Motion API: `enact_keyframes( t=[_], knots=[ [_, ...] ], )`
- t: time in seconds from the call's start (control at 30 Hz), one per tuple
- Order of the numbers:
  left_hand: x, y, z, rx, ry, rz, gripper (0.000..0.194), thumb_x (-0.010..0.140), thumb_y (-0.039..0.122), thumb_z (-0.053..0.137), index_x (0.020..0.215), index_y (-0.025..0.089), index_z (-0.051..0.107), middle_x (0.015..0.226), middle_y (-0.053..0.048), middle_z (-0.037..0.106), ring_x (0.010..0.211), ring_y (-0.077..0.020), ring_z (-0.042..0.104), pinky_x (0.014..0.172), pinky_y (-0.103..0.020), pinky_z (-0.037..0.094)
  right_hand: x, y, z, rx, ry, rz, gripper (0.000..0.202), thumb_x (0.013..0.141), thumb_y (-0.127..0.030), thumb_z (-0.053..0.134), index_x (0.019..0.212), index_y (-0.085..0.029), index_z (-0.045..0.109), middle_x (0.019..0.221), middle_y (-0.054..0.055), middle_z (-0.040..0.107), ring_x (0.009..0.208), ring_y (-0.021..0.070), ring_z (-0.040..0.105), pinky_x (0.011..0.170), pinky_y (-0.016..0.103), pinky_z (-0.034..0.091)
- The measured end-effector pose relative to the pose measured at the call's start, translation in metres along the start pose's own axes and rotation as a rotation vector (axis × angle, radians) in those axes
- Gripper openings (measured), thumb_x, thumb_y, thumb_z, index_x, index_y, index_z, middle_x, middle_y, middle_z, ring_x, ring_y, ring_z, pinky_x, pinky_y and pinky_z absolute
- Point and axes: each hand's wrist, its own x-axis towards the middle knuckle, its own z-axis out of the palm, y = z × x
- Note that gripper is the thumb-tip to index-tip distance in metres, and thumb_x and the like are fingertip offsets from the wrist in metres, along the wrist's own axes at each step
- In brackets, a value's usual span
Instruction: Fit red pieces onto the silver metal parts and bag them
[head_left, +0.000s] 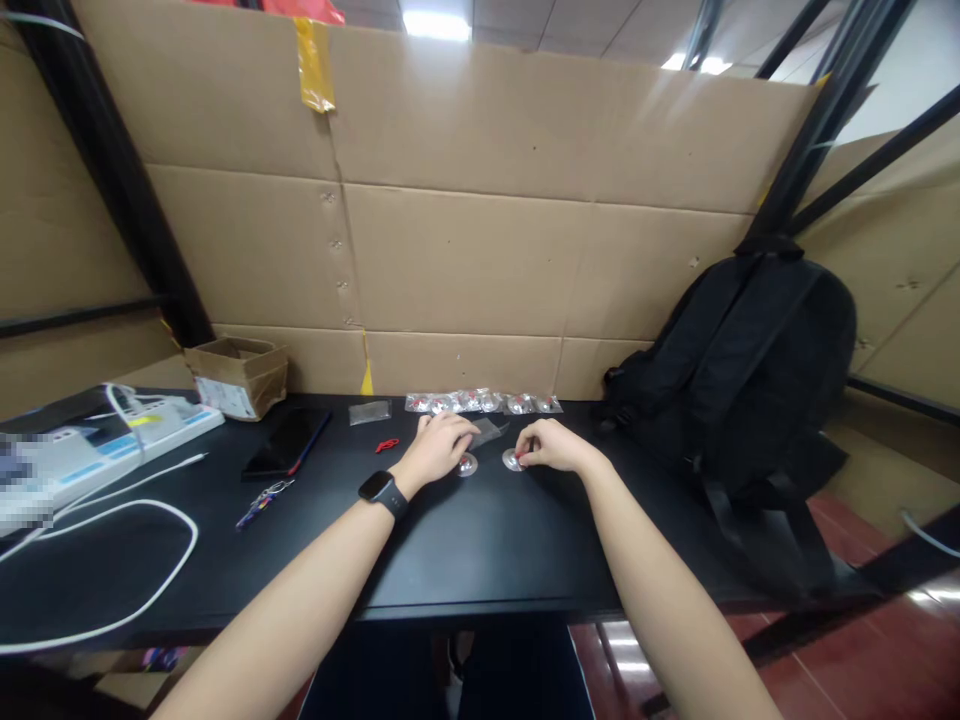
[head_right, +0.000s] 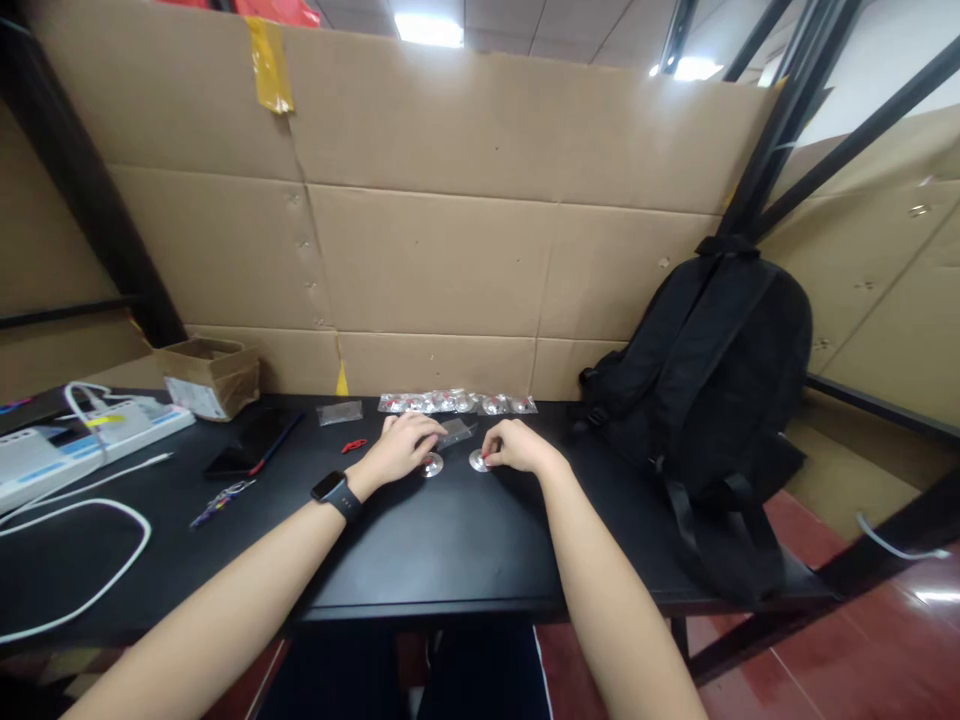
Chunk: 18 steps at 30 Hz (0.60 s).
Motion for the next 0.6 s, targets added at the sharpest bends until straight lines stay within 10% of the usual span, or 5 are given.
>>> enact_keyframes(
  t=[0.6],
  knots=[
    [-0.017, 0.015, -0.021, 0.114, -0.065, 0.052, 0.018, 0.092, 0.025, 0.061, 0.080, 0.024, 0.075, 0.086, -0.005, 0.072, 0.104, -0.0249, 0.055, 0.090, -0.042, 0.027, -0.009, -0.023, -0.004, 0.103, 0.166, -0.107, 0.011, 0.084, -0.027, 0.065, 0.083, -0.018, 0.070, 0.071, 0.001, 0.072, 0.066, 0.0156, 0.063, 0.062, 0.025, 0.043]
  ],
)
